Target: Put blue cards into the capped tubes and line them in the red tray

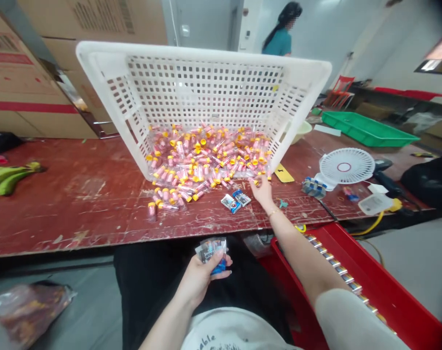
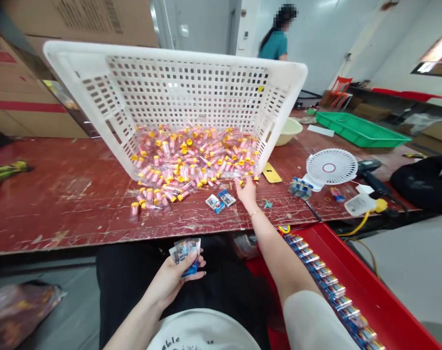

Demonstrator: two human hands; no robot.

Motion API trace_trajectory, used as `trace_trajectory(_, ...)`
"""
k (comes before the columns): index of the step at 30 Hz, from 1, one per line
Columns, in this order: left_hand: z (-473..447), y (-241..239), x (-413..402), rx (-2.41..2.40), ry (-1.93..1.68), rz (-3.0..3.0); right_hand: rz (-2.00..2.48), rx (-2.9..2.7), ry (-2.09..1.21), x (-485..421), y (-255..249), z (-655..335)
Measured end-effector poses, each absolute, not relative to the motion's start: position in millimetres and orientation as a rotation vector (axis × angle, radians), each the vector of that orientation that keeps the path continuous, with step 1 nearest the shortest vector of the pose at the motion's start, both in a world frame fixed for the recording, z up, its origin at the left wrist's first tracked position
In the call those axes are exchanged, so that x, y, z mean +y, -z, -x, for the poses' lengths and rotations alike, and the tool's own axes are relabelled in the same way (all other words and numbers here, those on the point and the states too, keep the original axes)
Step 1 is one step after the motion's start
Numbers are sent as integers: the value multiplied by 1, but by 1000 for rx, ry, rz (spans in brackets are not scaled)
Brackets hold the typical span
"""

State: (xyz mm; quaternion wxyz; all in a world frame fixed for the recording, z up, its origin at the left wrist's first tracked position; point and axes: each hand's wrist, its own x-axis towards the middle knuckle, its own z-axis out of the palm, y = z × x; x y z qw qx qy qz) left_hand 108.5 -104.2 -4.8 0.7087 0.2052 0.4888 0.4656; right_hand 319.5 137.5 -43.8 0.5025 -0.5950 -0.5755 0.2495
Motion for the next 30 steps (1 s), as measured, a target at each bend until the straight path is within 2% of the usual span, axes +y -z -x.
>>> trace_trajectory(3,-109,5,-103,1034,-1007,-512,1341,-1370,-750,92,32,-327)
trace_trajectory(7,-116,2,-104,1062,-1060,-487,1096,-1408,-1193,23,1,-322)
trace_trajectory(9,-118,0,-105,1078,-1100,-472,969,-1412,-1282,-3,-17,-313)
trace_trajectory(18,-117,4,-109,1129,-1184,-559,732,-1963,-772,-25,-71,-288)
trace_trajectory(26,-122,-3,-109,1111,-1168,-520,539,-2085,-854,-23,-67,-282)
trace_trajectory(30,-120,-3,-109,1124,-1107,-524,632,-2015,-868,-22,-59,-282)
